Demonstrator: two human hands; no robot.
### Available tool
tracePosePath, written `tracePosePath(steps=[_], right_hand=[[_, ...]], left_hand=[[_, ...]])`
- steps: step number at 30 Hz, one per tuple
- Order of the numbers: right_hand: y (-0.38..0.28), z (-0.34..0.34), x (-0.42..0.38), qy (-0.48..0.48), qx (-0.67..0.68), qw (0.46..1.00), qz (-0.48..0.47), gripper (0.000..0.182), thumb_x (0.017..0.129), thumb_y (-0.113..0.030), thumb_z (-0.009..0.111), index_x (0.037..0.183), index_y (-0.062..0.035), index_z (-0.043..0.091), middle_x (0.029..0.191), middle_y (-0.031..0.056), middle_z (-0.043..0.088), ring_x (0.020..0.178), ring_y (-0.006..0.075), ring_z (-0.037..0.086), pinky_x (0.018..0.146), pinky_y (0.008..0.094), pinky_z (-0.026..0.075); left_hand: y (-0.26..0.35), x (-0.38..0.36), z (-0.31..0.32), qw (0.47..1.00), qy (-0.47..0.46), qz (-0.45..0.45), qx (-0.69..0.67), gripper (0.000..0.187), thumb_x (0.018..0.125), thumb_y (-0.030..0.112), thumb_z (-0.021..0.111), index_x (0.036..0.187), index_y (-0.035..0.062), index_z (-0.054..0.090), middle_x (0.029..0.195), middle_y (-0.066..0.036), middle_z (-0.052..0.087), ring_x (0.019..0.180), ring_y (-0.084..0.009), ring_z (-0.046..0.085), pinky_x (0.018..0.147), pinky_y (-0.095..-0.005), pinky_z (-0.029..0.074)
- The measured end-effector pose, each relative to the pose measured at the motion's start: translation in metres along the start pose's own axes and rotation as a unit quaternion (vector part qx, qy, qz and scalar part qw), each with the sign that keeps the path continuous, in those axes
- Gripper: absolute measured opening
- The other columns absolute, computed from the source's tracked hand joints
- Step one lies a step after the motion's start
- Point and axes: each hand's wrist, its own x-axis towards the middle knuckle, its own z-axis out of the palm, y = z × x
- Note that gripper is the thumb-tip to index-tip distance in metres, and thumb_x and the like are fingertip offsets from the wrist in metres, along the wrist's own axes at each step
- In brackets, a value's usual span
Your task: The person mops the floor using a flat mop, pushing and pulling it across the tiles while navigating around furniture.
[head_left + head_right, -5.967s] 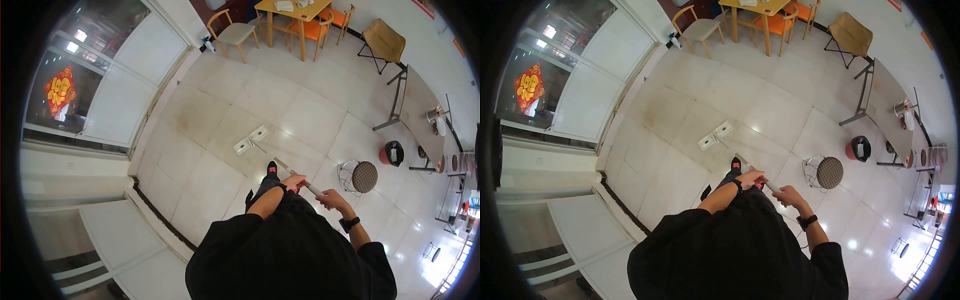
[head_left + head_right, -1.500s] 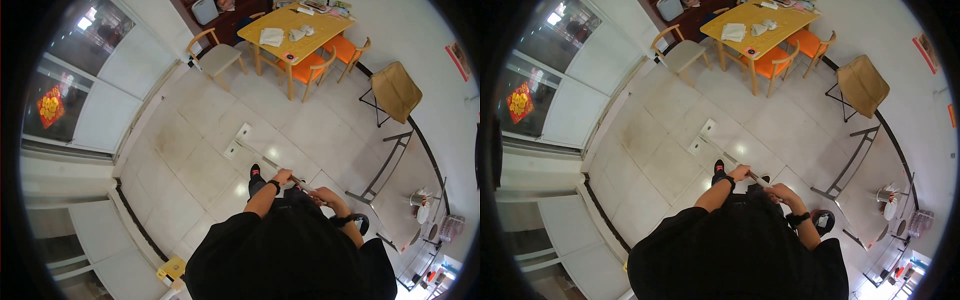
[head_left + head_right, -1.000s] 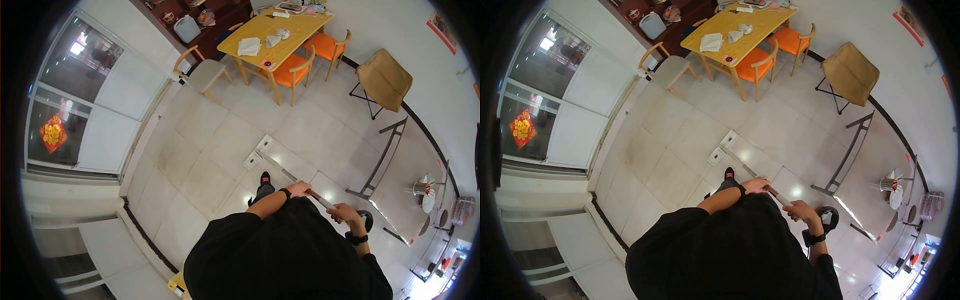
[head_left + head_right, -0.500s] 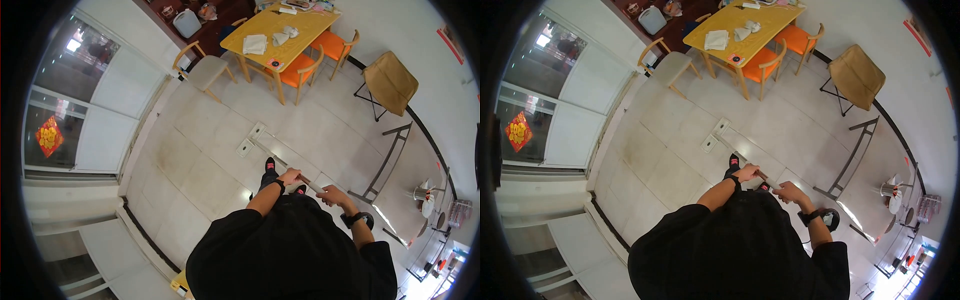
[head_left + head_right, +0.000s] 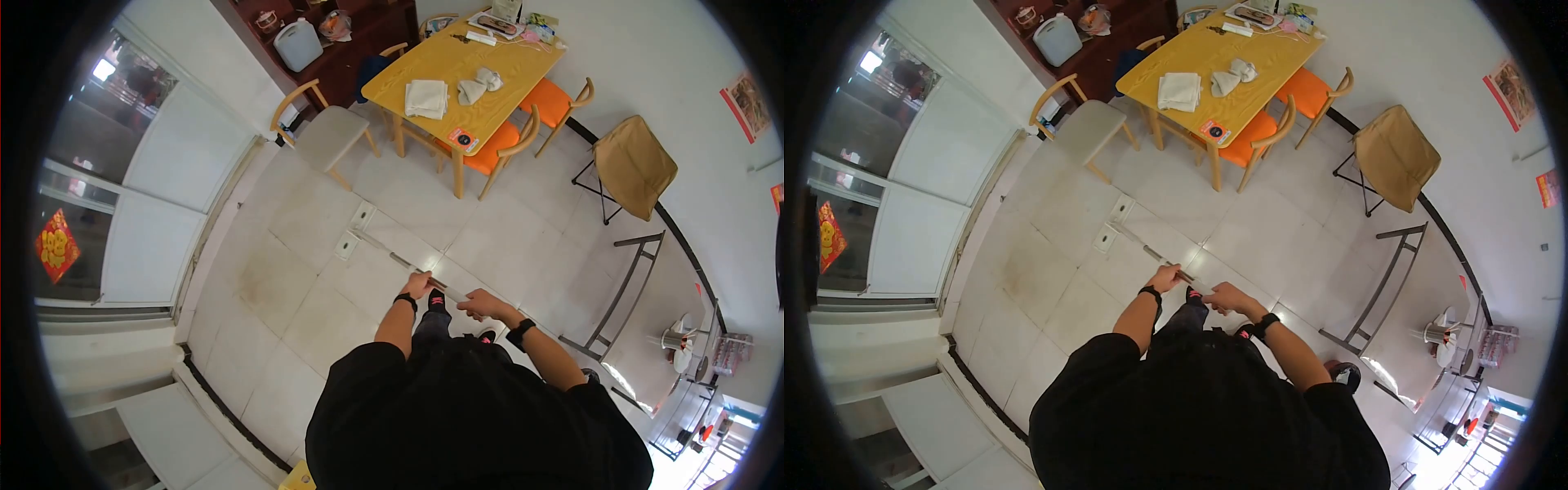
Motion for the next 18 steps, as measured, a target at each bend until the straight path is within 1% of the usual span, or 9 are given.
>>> tracePosePath(steps=[2,3,4,5,7,13,16,17,18], right_hand=[[-0.017,0.006,0.017,-0.009,0.033,0.999,0.019,0.026,0.072,-0.023,0.058,0.074,0.0017,0.053,0.055,0.0041,0.049,0.039,0.0102,0.043,0.036,0.0243,0.036],[-0.023,0.008,0.021,-0.009,0.033,0.999,0.021,0.026,0.072,-0.023,0.058,0.074,0.0017,0.053,0.055,0.0041,0.049,0.039,0.0102,0.043,0.036,0.0243,0.036],[-0.025,0.011,0.026,-0.023,0.054,0.998,0.029,0.025,0.072,-0.023,0.057,0.074,0.001,0.052,0.056,0.0035,0.049,0.039,0.01,0.043,0.036,0.0241,0.036],[-0.025,0.013,0.028,-0.038,0.076,0.996,0.037,0.024,0.072,-0.023,0.057,0.074,0.0003,0.051,0.057,0.003,0.048,0.04,0.0098,0.043,0.037,0.0238,0.036],[-0.02,0.014,0.031,-0.065,0.084,0.993,0.05,0.024,0.073,-0.024,0.056,0.075,-0.001,0.05,0.058,0.0027,0.048,0.042,0.0096,0.044,0.037,0.0231,0.036],[0.016,0.032,0.025,-0.104,0.162,0.977,0.088,0.028,0.076,-0.029,0.054,0.078,-0.0015,0.05,0.059,0.0037,0.049,0.04,0.0093,0.042,0.037,0.0216,0.036],[0.027,0.038,0.008,-0.106,0.176,0.975,0.086,0.029,0.076,-0.03,0.054,0.073,-0.0014,0.05,0.057,0.0034,0.048,0.039,0.0093,0.041,0.036,0.0219,0.035],[0.03,0.039,-0.001,-0.083,0.133,0.984,0.081,0.03,0.076,-0.03,0.054,0.07,-0.0013,0.05,0.055,0.0031,0.047,0.039,0.0092,0.041,0.036,0.022,0.034],[0.033,0.04,-0.009,-0.058,0.091,0.991,0.075,0.031,0.076,-0.03,0.054,0.066,-0.0012,0.049,0.054,0.0029,0.045,0.039,0.0092,0.041,0.035,0.0221,0.033]], left_hand=[[0.012,-0.001,-0.027,0.999,-0.013,-0.018,0.047,0.015,0.074,0.008,0.056,0.079,-0.0051,0.05,0.079,-0.015,0.057,0.073,-0.0238,0.058,0.064,-0.0313,0.05],[0.004,0.001,-0.03,0.975,0.009,-0.128,-0.182,0.014,0.077,0.008,0.054,0.083,-0.0045,0.05,0.081,-0.013,0.055,0.074,-0.0212,0.057,0.066,-0.0301,0.05],[0.004,0.002,-0.034,0.887,0.03,-0.231,-0.399,0.013,0.08,0.008,0.051,0.086,-0.0038,0.05,0.082,-0.011,0.053,0.075,-0.0185,0.056,0.068,-0.0289,0.05],[0.006,0.003,-0.036,0.886,0.03,-0.232,-0.4,0.013,0.08,0.008,0.051,0.086,-0.0038,0.05,0.082,-0.011,0.053,0.075,-0.0185,0.056,0.068,-0.0289,0.05],[0.009,0.003,-0.034,0.773,0.094,-0.356,-0.517,0.016,0.079,0.01,0.053,0.084,-0.0049,0.049,0.081,-0.011,0.053,0.073,-0.0201,0.055,0.065,-0.0303,0.05],[0.016,-0.016,-0.002,0.778,0.157,-0.402,-0.457,0.02,0.077,0.013,0.057,0.082,-0.0051,0.049,0.08,-0.011,0.052,0.074,-0.0214,0.055,0.062,-0.0308,0.049],[0.018,-0.028,0.015,0.773,0.165,-0.387,-0.476,0.02,0.076,0.013,0.058,0.082,-0.0037,0.05,0.078,-0.012,0.053,0.072,-0.0222,0.055,0.06,-0.0315,0.049],[0.019,-0.033,0.019,0.774,0.166,-0.385,-0.474,0.02,0.076,0.013,0.058,0.082,-0.0037,0.05,0.078,-0.012,0.053,0.072,-0.0222,0.055,0.06,-0.0315,0.049],[0.019,-0.04,0.022,0.906,0.08,-0.252,-0.331,0.018,0.076,0.012,0.057,0.082,-0.0033,0.05,0.076,-0.012,0.053,0.071,-0.0224,0.056,0.059,-0.032,0.049]])
